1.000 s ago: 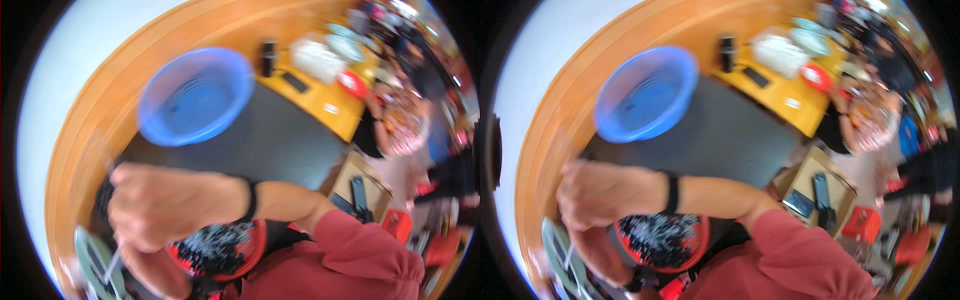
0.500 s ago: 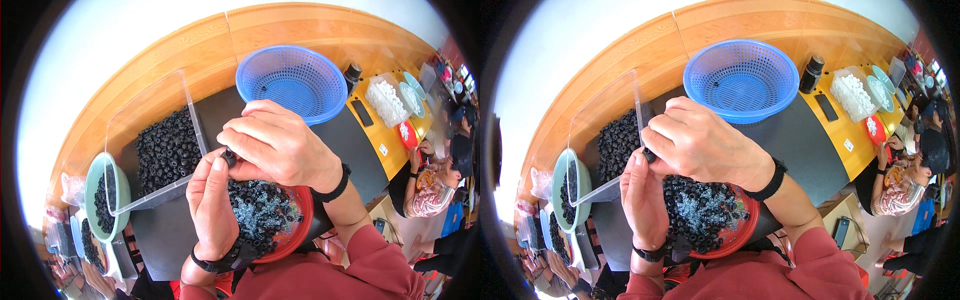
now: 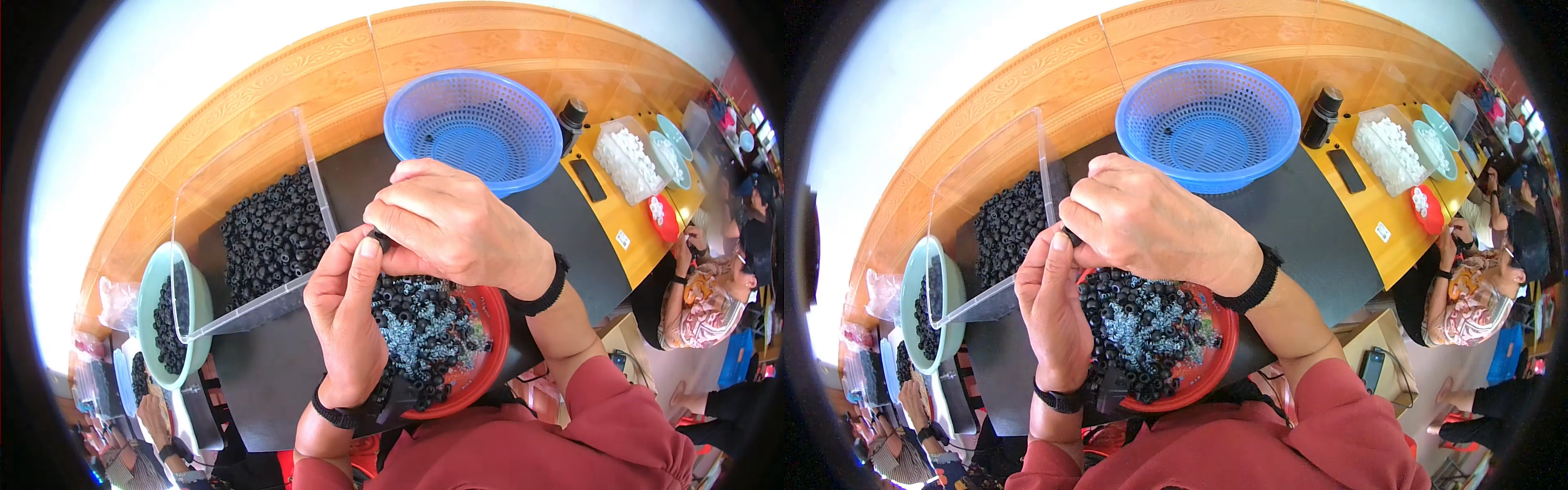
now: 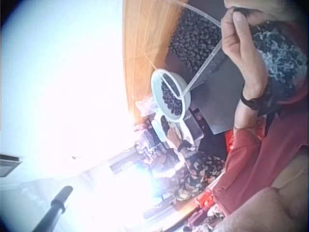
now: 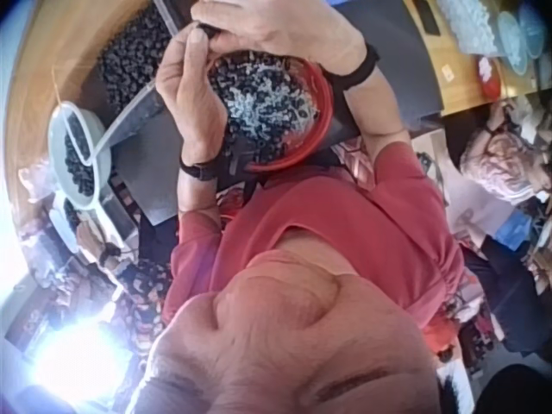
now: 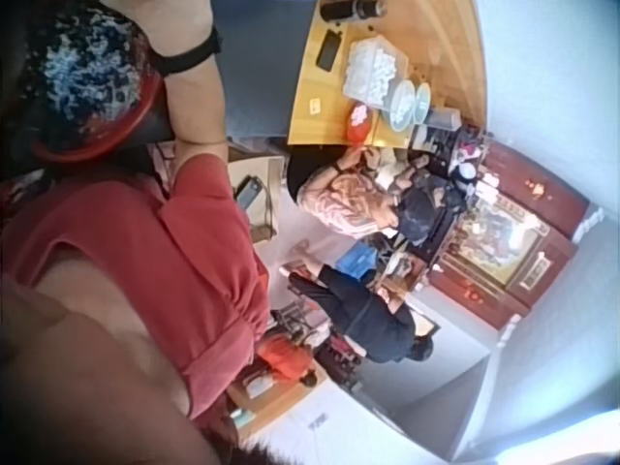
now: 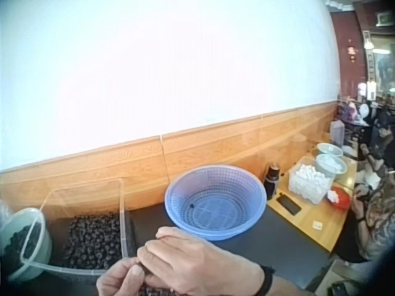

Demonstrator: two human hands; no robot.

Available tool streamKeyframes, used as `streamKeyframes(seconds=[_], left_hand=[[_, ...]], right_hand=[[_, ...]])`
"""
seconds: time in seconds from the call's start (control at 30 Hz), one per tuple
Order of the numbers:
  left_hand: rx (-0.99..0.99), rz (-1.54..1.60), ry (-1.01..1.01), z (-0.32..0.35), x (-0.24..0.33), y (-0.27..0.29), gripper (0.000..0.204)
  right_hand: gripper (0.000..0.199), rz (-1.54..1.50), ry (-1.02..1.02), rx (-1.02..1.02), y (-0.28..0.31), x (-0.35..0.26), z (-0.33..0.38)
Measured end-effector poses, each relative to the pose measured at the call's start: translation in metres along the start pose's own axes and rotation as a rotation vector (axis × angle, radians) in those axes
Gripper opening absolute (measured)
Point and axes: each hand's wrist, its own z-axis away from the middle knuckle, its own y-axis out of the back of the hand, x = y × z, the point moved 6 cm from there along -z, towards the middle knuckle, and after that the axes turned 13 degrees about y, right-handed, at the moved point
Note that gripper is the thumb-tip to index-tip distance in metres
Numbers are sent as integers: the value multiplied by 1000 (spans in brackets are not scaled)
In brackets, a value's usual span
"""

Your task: Sorting and inspecting small black plastic ring components in a tray.

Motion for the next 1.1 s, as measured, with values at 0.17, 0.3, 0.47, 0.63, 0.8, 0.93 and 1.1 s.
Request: streamKeyframes(seconds=[0.17, 0.3, 0.47, 0.63, 0.8, 0.93, 1.1], left_hand=[[28, -5, -2, 4, 1, -1, 29], [41, 9, -2, 2, -3, -2, 27], [227, -483, -324, 2, 29, -1, 25], [314, -920, -488, 5, 49, -6, 23], [344, -1033, -541, 10, 53, -7, 21], [334, -1007, -605, 12, 52, -4, 19], [186, -807, -411, 6, 55, 4, 18]], right_hand=[[24, 74, 63, 55, -1, -5, 0], [29, 57, 1, -9, 3, -2, 0], [26, 138, -45, -82, -2, -2, 0], [22, 261, -9, -182, -15, -16, -5], [24, 276, 2, -219, -18, -17, -6], [32, 299, 4, -191, -12, -17, -8], [34, 273, 10, -100, -7, -14, -8]])
